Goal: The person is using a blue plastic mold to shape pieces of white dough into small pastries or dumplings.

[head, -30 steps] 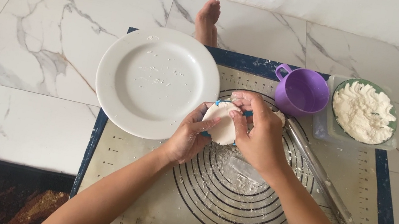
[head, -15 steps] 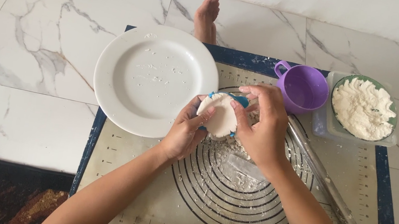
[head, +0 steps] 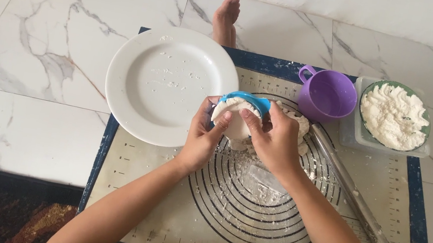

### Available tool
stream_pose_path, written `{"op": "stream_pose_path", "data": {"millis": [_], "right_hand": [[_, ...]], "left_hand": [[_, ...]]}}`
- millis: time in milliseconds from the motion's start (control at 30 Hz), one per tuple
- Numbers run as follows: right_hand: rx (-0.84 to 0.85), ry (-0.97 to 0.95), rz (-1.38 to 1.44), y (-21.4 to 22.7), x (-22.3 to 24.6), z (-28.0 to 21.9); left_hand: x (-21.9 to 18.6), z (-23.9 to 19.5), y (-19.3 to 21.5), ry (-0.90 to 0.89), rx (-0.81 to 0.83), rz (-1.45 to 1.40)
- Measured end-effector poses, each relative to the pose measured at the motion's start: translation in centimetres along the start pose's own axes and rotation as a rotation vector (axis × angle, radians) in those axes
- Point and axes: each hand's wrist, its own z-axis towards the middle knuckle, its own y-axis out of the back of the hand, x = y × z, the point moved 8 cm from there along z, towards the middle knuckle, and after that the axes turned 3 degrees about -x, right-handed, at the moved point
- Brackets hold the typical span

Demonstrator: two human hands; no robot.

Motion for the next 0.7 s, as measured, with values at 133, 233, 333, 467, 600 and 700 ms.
{"op": "stream_pose_path", "data": {"millis": [133, 233, 333, 467, 600, 700], "right_hand": [[0.033, -0.116, 0.124, -0.3, -2.1, -0.3], [-0.019, -0.064, 0.095, 0.1, -1.6, -0.2], [-0.045, -0.017, 0.074, 0.2, -1.7, -0.3], [-0.025, 0.014, 0.052, 0.1, -1.7, -0.2], [-0.021, 0.042, 0.058, 0.1, -1.3, -0.2], [-0.012, 0.020, 0.056, 0.1, -1.1, -0.3]], "left_hand": [[-0.5, 0.2, -0.5, 0.053, 0.037, -0.115], [-0.5, 0.0, -0.3, 0.059, 0.024, -0.185], [-0.2, 0.0, -0.1, 0.059, -0.006, -0.183], [-0.4, 0.0, -0.1, 0.082, -0.031, -0.197], [-0.2, 0.1, -0.1, 0.094, -0.018, -0.214], [0.4, 0.2, 0.3, 0.094, -0.032, -0.212]]}}
